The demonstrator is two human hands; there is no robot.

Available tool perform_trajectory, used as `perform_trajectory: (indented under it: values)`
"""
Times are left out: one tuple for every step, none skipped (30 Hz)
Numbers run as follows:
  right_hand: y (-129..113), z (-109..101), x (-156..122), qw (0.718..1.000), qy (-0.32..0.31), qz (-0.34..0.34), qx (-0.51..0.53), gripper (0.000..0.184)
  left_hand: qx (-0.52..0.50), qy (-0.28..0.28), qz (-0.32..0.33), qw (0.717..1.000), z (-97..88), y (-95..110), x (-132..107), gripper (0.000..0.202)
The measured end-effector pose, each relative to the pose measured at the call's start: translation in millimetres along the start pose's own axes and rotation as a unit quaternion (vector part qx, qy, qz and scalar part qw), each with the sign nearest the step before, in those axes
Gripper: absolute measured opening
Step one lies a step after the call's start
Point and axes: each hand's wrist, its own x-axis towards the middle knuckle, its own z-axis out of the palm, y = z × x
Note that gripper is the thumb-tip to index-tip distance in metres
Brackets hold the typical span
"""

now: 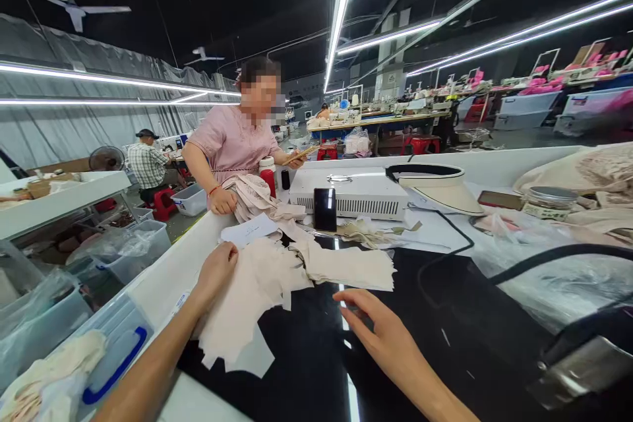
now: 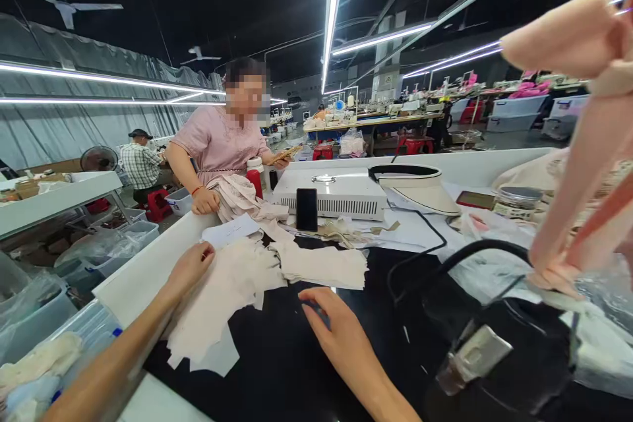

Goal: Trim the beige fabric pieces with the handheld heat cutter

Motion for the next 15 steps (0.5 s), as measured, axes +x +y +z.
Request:
perform_trajectory:
  values:
    - [-4, 1, -5, 1.0, -0.013, 0.006, 0.002, 0.025, 0.013, -0.006, -0.011, 1.0, -2.3, -8, -4, 0.015]
    - [-7, 2, -10, 1.0, -0.025, 0.011, 0.003, 0.025, 0.025, -0.013, -0.02, 0.999, -3.0, -15, -8, 0.012]
    - [-9, 3, -15, 0.999, -0.036, 0.014, 0.005, 0.025, 0.037, -0.018, -0.03, 0.999, -2.5, -21, -12, 0.01]
    - [-10, 4, -19, 0.999, -0.045, 0.016, 0.007, 0.025, 0.049, -0.022, -0.04, 0.998, -1.1, -25, -14, 0.012]
    - [-11, 5, -23, 0.999, -0.051, 0.016, 0.009, 0.025, 0.059, -0.026, -0.05, 0.997, 0.8, -28, -16, 0.015]
    - [-12, 6, -27, 0.998, -0.055, 0.016, 0.011, 0.025, 0.066, -0.031, -0.06, 0.996, 3.0, -31, -17, 0.019]
    - [-12, 7, -30, 0.998, -0.058, 0.014, 0.014, 0.025, 0.071, -0.038, -0.068, 0.994, 5.3, -33, -17, 0.021]
    - [-13, 8, -34, 0.998, -0.062, 0.013, 0.015, 0.026, 0.073, -0.047, -0.075, 0.993, 7.5, -35, -16, 0.023]
    - [-14, 8, -37, 0.998, -0.066, 0.012, 0.017, 0.026, 0.073, -0.055, -0.079, 0.993, 9.6, -36, -15, 0.023]
    - [-15, 9, -40, 0.997, -0.074, 0.012, 0.018, 0.025, 0.071, -0.062, -0.08, 0.992, 11.5, -37, -14, 0.024]
    - [-16, 10, -43, 0.996, -0.084, 0.012, 0.018, 0.025, 0.067, -0.067, -0.081, 0.992, 13.1, -38, -14, 0.024]
    - [-17, 11, -47, 0.995, -0.095, 0.013, 0.018, 0.024, 0.063, -0.069, -0.08, 0.992, 14.2, -38, -13, 0.024]
    - [-19, 11, -51, 0.994, -0.106, 0.015, 0.017, 0.023, 0.059, -0.069, -0.078, 0.993, 14.8, -38, -13, 0.024]
    - [-20, 12, -54, 0.993, -0.116, 0.016, 0.015, 0.023, 0.055, -0.066, -0.078, 0.993, 14.9, -38, -14, 0.024]
    - [-22, 13, -58, 0.992, -0.123, 0.016, 0.013, 0.022, 0.052, -0.06, -0.078, 0.994, 14.6, -37, -16, 0.025]
